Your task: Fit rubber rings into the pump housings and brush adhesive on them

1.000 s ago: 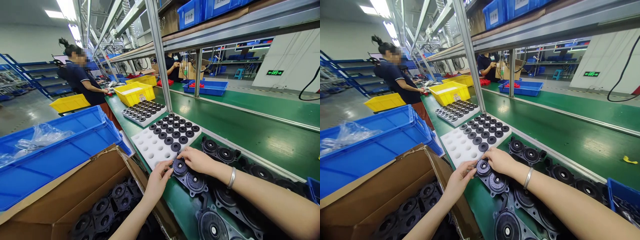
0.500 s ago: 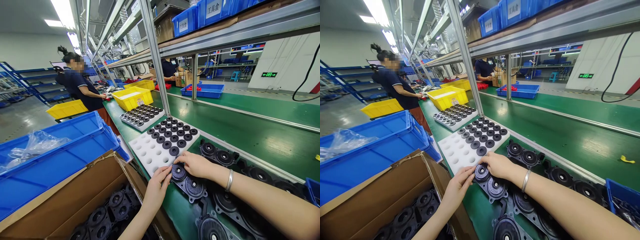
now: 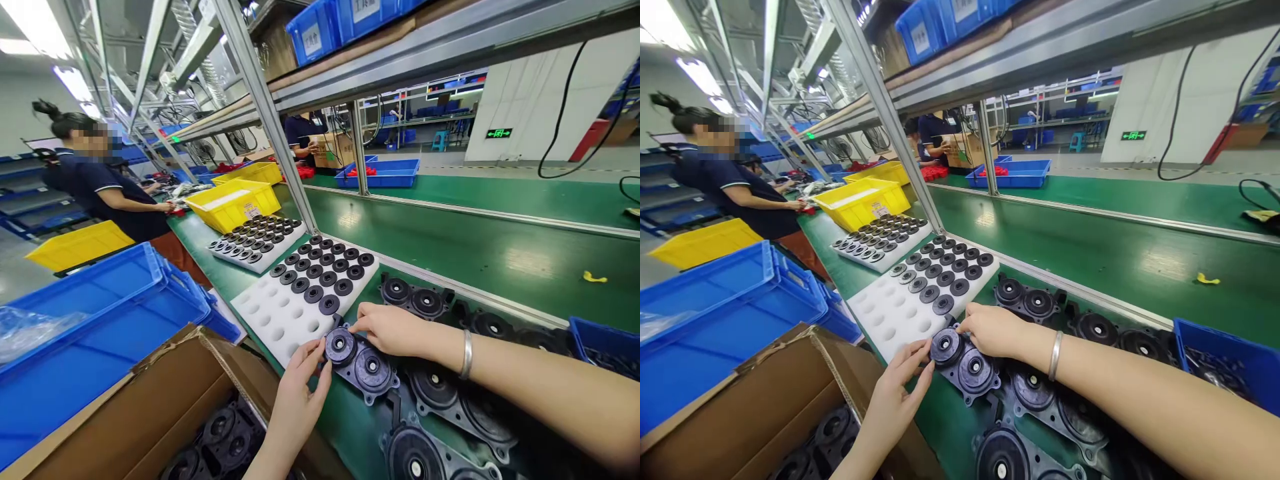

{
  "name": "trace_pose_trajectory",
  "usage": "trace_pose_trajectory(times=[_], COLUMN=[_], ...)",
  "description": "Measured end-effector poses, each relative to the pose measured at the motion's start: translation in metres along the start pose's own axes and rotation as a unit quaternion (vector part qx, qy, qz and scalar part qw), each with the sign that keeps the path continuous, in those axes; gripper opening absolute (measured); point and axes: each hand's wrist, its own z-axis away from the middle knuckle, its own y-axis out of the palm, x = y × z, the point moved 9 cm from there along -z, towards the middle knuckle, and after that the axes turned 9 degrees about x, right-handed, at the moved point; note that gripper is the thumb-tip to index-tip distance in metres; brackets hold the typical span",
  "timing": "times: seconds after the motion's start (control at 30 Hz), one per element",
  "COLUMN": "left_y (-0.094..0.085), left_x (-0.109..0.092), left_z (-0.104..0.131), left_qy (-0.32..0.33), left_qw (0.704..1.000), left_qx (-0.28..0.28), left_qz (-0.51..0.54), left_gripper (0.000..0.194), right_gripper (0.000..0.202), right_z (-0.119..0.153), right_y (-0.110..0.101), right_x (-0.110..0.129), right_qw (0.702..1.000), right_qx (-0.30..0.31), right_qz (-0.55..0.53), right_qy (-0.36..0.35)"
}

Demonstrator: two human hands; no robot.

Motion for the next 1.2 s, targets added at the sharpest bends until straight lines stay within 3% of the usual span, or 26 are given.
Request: trace_pose_trajectory(times=[0.5,0.73,0.87,0.93,1.07,1.2], left_y=[-0.001,0.0,0.0,0.0,0.001,0.004], left_x=[0.003,0.013,0.013,0.013,0.014,0.016], left_z=[0.0,-0.002,-0.002,-0.002,-0.004,-0.007], left_qy=[0.002,-0.007,-0.008,-0.011,-0.019,-0.023], left_qw=[1.0,1.0,1.0,1.0,0.999,0.999], left_qx=[-0.018,-0.021,-0.019,-0.018,-0.021,-0.012], left_qz=[-0.014,0.001,0.015,0.022,0.031,0.029], left_gripper=[0.044,0.044,0.045,0.045,0.048,0.054], right_gripper=[0.026,0.024,0.022,0.023,0.024,0.017], right_z=[0.029,0.033,0.036,0.031,0.009,-0.023], right_y=[0.021,0.032,0.03,0.015,-0.02,-0.022], right_x=[0.036,0.05,0.06,0.05,0.004,-0.016], right_qw=[0.996,0.986,0.986,0.995,0.991,0.987], right_qx=[0.013,-0.03,-0.032,-0.05,-0.096,-0.049], right_qz=[0.085,0.155,0.132,0.058,-0.087,-0.143], right_qy=[-0.015,-0.057,-0.099,-0.07,0.048,0.057])
